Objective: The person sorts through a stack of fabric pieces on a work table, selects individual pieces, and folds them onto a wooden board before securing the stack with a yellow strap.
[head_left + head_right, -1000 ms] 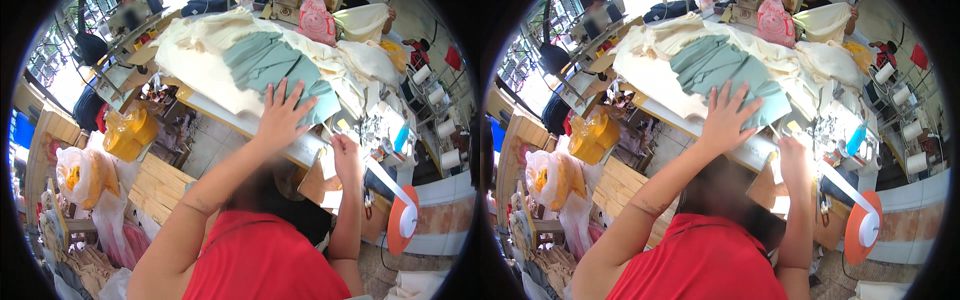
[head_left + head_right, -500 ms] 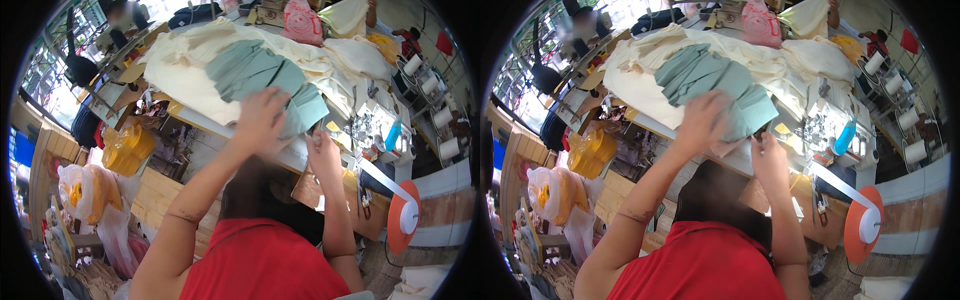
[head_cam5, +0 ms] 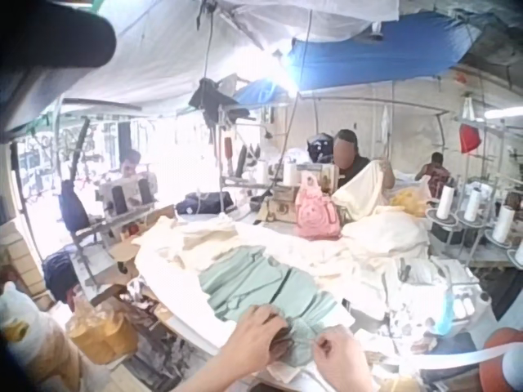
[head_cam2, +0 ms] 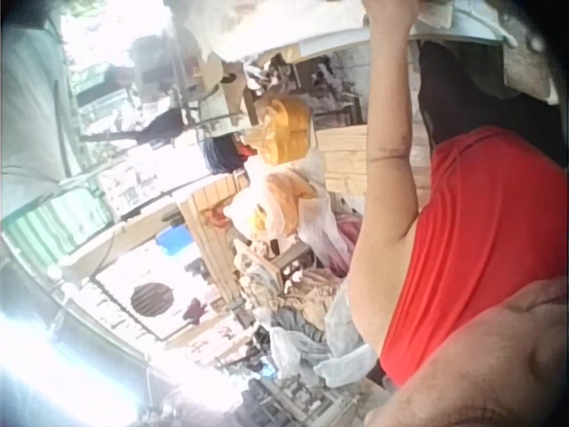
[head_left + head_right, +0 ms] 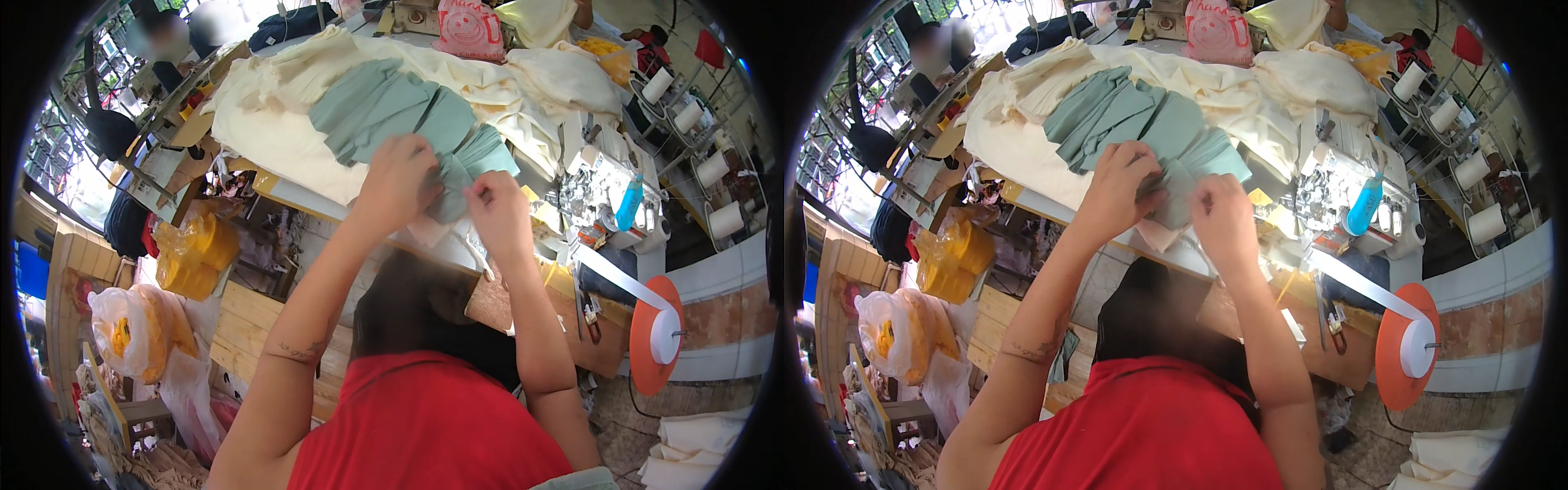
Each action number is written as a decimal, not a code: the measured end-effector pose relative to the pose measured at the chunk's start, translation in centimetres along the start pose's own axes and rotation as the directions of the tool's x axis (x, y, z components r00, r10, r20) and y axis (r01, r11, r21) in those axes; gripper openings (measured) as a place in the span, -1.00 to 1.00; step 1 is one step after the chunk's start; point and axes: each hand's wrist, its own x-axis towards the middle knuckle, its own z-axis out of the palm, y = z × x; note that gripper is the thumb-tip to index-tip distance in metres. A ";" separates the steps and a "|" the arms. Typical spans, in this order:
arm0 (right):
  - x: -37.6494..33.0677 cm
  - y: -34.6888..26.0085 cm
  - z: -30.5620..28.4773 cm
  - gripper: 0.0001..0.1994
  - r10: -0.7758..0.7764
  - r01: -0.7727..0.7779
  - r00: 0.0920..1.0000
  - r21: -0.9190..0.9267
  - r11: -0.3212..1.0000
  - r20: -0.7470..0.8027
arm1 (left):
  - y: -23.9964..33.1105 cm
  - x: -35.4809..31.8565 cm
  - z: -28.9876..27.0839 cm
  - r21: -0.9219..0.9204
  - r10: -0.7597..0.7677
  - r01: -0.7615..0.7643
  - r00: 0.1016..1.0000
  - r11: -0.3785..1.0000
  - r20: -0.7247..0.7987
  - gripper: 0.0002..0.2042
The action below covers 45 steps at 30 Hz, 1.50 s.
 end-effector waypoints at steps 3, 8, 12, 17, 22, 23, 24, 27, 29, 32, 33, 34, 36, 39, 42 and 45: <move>0.7 -1.2 -2.2 -0.81 0.274 -0.290 0.956 0.180 0.940 0.106 | 0.0 -0.6 0.4 -0.007 -0.018 0.017 0.999 1.000 -0.048 -0.75; -1.4 -0.7 0.9 -0.80 -0.424 0.406 0.905 -0.316 0.857 0.013 | 0.0 -0.7 1.4 0.009 -0.017 0.018 0.992 1.000 -0.124 -0.77; -0.7 0.1 0.5 -0.80 -0.548 0.537 0.834 -0.314 0.783 0.062 | -0.4 -0.8 1.3 -0.020 -0.038 0.036 0.993 0.999 -0.113 -0.74; 0.6 1.3 -2.8 -0.86 -0.054 0.060 0.998 0.276 0.959 -0.032 | 0.6 0.1 0.6 0.037 -0.048 0.049 0.998 0.998 -0.031 -0.64; 2.9 -0.3 -4.7 -0.79 0.174 -0.180 0.983 0.543 0.820 0.062 | 1.3 1.6 1.4 0.129 0.008 -0.020 0.995 0.991 0.095 -0.55; 3.3 -0.1 -4.6 -0.77 0.190 -0.203 0.978 0.559 0.804 0.082 | 1.2 1.9 1.7 0.125 -0.016 0.004 0.995 0.992 0.094 -0.54; 3.6 0.1 -4.5 -0.77 0.192 -0.209 0.977 0.540 0.815 0.090 | 0.9 2.0 2.2 0.120 -0.039 0.028 0.995 0.992 0.092 -0.53; 4.1 1.2 -3.7 -0.73 0.095 -0.088 0.995 0.424 0.901 0.006 | 1.4 2.5 2.7 0.135 -0.074 0.068 0.997 0.988 0.036 -0.64; 3.8 1.9 -2.9 -0.70 -0.132 0.163 0.979 0.212 0.964 -0.153 | 1.7 2.4 3.0 0.156 -0.058 0.058 0.998 0.986 -0.010 -0.71; 1.7 -0.3 -4.9 -0.69 0.006 -0.022 0.999 0.315 0.949 0.051 | 2.2 1.2 2.7 0.173 -0.001 0.010 0.998 0.985 -0.056 -0.72; 1.2 -0.3 -5.0 -0.73 -0.009 -0.010 0.999 0.420 0.907 0.044 | 2.5 0.9 2.2 0.158 0.018 -0.007 0.998 0.987 -0.065 -0.72; 0.8 -0.1 -5.5 -0.75 0.015 -0.035 0.999 0.411 0.911 0.052 | 3.0 0.7 1.9 0.136 0.045 -0.034 0.996 0.990 -0.075 -0.72; 0.6 0.9 -6.5 -0.79 0.071 -0.090 0.996 0.394 0.915 0.063 | 4.5 -0.9 1.2 -0.089 -0.132 0.136 0.990 0.987 0.051 -0.74; 1.7 3.0 -6.7 -0.73 0.045 -0.067 0.995 0.251 0.966 0.095 | 7.0 -2.2 0.3 -0.228 -0.405 0.456 0.883 0.860 0.238 -0.74; 3.5 1.2 -5.7 -0.65 0.081 -0.079 0.995 -0.028 0.996 0.056 | 5.1 -3.0 2.6 -0.040 -0.485 0.504 0.848 0.863 0.215 -0.72; 5.3 1.3 -4.5 -0.57 -0.026 0.022 1.000 -0.261 0.965 -0.013 | 4.6 -3.2 4.5 0.059 -0.469 0.469 0.883 0.881 -0.018 -0.66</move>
